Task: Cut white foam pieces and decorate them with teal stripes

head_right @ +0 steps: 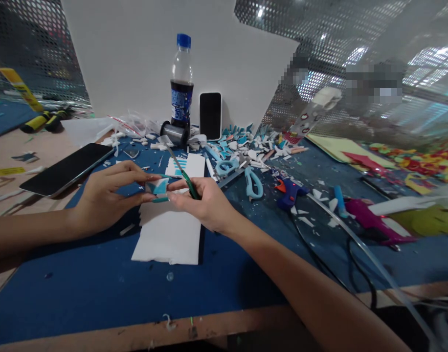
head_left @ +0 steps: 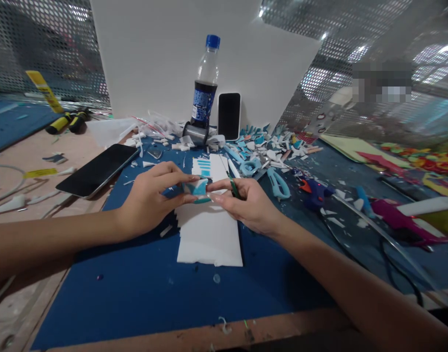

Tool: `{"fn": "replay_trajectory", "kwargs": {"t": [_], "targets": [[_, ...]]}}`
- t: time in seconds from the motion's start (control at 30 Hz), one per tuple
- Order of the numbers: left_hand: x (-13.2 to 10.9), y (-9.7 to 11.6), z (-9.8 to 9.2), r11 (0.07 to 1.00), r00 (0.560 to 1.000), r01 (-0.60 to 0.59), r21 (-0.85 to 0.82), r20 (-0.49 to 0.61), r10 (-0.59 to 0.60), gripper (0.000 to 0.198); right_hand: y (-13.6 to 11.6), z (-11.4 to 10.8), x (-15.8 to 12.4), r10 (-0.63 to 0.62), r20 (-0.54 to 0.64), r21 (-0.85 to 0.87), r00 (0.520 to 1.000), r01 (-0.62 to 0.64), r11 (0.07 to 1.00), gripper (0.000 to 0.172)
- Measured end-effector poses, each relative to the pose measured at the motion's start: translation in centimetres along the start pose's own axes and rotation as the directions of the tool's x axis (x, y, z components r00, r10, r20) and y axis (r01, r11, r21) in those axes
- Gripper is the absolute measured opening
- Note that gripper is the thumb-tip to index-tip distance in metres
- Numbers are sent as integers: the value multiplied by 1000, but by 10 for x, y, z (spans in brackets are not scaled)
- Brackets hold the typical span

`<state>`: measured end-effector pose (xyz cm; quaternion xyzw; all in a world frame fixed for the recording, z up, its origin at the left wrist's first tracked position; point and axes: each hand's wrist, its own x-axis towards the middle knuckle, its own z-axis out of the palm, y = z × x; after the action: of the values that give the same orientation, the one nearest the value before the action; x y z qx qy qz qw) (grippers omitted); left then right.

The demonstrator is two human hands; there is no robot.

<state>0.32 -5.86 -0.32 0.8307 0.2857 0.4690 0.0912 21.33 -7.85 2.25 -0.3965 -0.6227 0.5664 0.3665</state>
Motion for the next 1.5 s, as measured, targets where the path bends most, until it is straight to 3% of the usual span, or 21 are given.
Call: {"fn": "replay_trajectory", "kwargs": {"t": [0.3, 0.43, 0.57, 0.7, 0.87, 1.1, 1.17, 1.27, 1.4, 1.5], "targets": [[0, 0, 0, 1000, 1000, 0, -21, 14, 0, 20, 1, -3, 3, 8, -21, -44, 1000, -9, 999, 20], [-1, -2, 0, 1000, 999, 15, -25, 31, -14, 20, 3, -4, 5, -49, -173, -177, 984, 17, 984, 29], [-2, -2, 0, 1000, 999, 24, -5, 36, -24, 26, 5, -6, 5, -86, -289, -167, 953, 39, 985, 49], [-2, -2, -1, 998, 998, 65, 9, 24, -65, 34, 5, -10, 4, -66, -233, -25, 970, 62, 998, 56], [-2, -1, -1, 999, 999, 20, 32, 38, -22, 27, 3, -12, 5, -22, -112, 62, 994, 29, 998, 62], [-2, -1, -1, 1000, 1000, -24, 2, -2, 24, 28, 3, -12, 4, -31, 0, 66, 1000, 30, 997, 29], [-3, -2, 0, 999, 1000, 24, -49, -17, -25, 26, 1, -9, 1, -17, 13, 16, 1000, 17, 1000, 23], [-3, -4, 2, 963, 981, 184, -198, -25, -192, 23, 0, -4, -2, -83, -9, -119, 996, 82, 990, 23], [1, -3, 4, 822, 920, 373, -431, 54, -389, 22, 3, -5, -5, -249, 12, -293, 968, 242, 925, 37], [6, 1, 4, 735, 904, 407, -542, 125, -408, 18, 6, -7, -4, -278, 55, -401, 959, 276, 874, 40]]}}
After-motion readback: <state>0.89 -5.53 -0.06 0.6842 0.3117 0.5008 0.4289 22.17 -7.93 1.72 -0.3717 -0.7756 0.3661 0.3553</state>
